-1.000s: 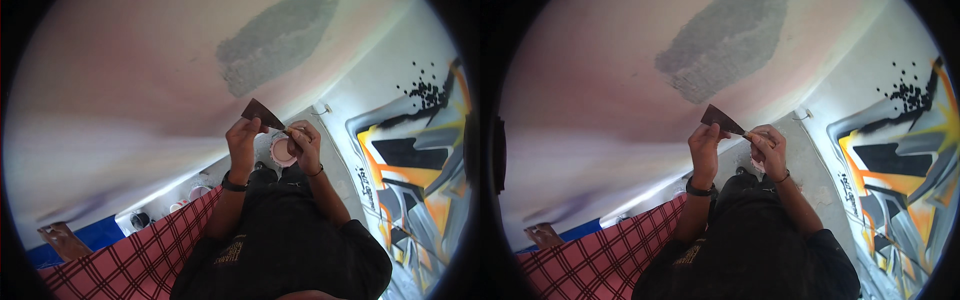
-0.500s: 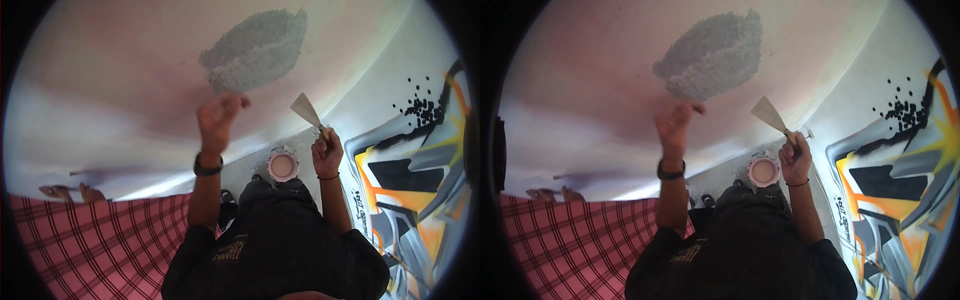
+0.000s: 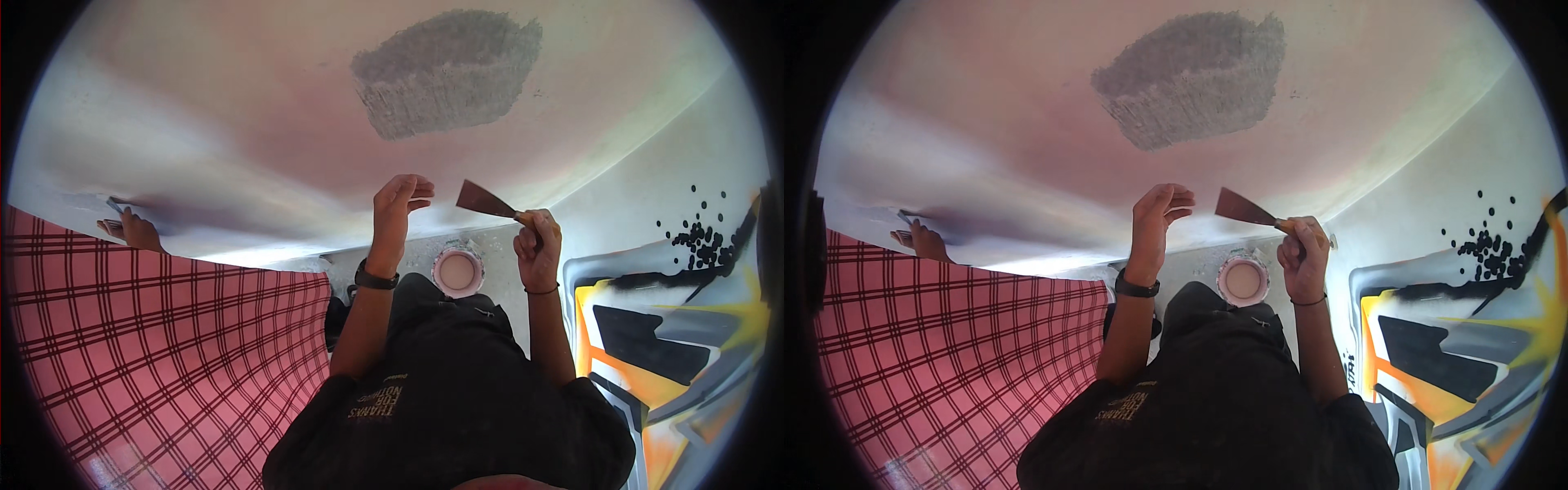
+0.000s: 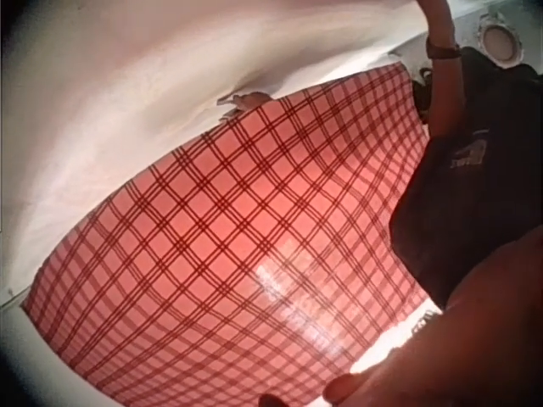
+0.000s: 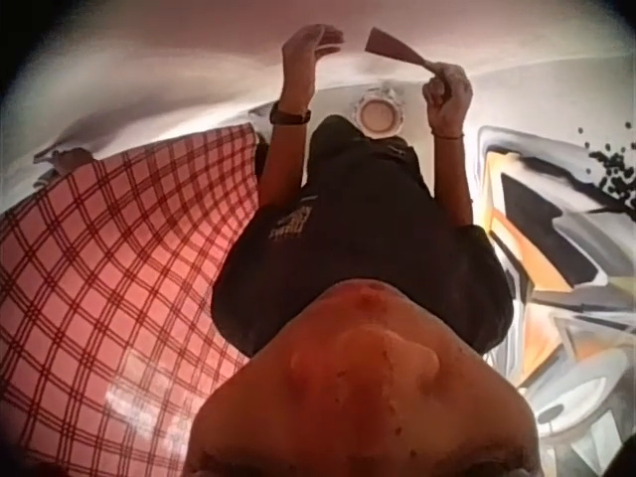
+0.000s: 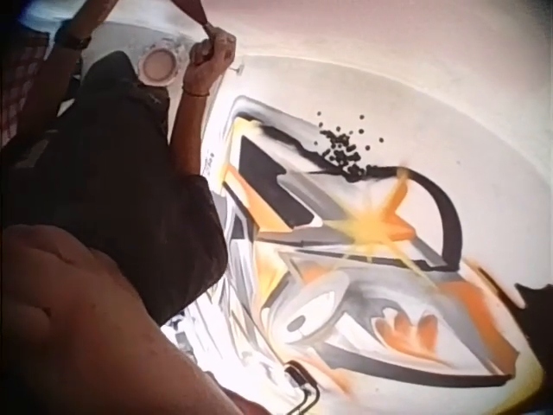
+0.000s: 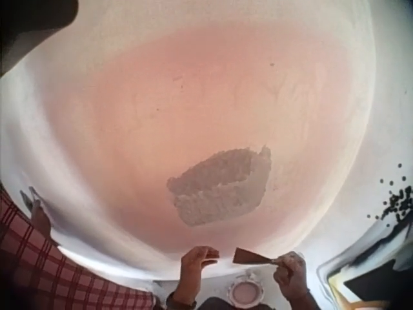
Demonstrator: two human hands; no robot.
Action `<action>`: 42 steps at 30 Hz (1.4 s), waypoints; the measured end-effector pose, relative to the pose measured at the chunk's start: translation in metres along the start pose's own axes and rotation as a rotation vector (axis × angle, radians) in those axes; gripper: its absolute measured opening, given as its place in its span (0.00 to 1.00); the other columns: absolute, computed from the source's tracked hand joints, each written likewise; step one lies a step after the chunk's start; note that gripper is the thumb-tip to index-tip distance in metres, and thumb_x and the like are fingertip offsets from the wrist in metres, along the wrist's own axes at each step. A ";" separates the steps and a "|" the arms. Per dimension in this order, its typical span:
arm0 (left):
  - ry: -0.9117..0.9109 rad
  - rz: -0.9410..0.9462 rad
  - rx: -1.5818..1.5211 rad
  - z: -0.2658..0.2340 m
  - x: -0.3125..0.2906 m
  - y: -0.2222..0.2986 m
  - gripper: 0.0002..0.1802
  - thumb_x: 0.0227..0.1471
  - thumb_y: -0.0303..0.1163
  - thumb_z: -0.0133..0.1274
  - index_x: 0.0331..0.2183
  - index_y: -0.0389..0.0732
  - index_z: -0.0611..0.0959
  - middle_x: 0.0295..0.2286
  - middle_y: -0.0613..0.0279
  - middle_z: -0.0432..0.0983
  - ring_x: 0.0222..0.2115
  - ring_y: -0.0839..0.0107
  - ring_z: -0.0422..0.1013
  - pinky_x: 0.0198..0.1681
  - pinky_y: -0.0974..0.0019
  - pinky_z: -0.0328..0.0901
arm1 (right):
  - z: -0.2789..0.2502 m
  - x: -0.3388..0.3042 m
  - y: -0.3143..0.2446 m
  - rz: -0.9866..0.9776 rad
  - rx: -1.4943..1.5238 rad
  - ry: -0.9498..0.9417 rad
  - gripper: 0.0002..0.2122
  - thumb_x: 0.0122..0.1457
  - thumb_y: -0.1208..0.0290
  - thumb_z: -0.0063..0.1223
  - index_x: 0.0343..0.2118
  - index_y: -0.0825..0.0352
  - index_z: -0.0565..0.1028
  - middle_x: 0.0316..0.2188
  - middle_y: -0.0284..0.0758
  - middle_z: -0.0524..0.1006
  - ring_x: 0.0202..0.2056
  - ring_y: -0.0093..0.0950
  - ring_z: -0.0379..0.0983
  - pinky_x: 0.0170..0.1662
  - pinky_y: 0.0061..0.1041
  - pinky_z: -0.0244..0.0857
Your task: Scraping a patch of ceiling with a putty knife.
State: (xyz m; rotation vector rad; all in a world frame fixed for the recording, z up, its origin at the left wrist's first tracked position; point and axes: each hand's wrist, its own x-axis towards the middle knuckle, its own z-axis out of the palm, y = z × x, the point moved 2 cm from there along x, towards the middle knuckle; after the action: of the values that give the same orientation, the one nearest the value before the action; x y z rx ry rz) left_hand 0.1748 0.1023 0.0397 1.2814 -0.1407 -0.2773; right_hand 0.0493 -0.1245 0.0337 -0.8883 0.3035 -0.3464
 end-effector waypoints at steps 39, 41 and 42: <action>-0.091 0.238 -0.098 0.007 0.037 0.019 0.04 0.47 0.21 0.64 0.28 0.33 0.84 0.24 0.68 0.77 0.26 0.81 0.67 0.31 0.76 0.62 | 0.080 0.036 -0.038 -0.253 -0.667 -0.154 0.11 0.54 0.75 0.65 0.37 0.71 0.75 0.29 0.33 0.79 0.27 0.15 0.71 0.28 0.16 0.66; -0.065 0.311 -0.066 0.009 0.038 0.023 0.04 0.47 0.20 0.64 0.28 0.33 0.84 0.24 0.67 0.77 0.26 0.81 0.68 0.31 0.76 0.62 | 0.084 0.039 -0.042 -0.239 -0.643 -0.162 0.10 0.54 0.75 0.65 0.37 0.71 0.75 0.29 0.32 0.78 0.28 0.16 0.72 0.30 0.16 0.67; -0.046 0.383 -0.034 0.010 0.039 0.026 0.04 0.47 0.20 0.64 0.28 0.33 0.84 0.25 0.67 0.77 0.26 0.81 0.68 0.31 0.76 0.63 | 0.085 0.040 -0.045 -0.210 -0.823 -0.204 0.10 0.55 0.75 0.63 0.37 0.71 0.76 0.30 0.32 0.79 0.30 0.17 0.73 0.33 0.17 0.68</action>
State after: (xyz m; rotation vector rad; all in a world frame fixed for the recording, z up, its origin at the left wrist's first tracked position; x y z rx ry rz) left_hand 0.2127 0.0887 0.0654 1.1872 -0.4135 0.0199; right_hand 0.1115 -0.1077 0.1155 -1.7608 0.1568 -0.3204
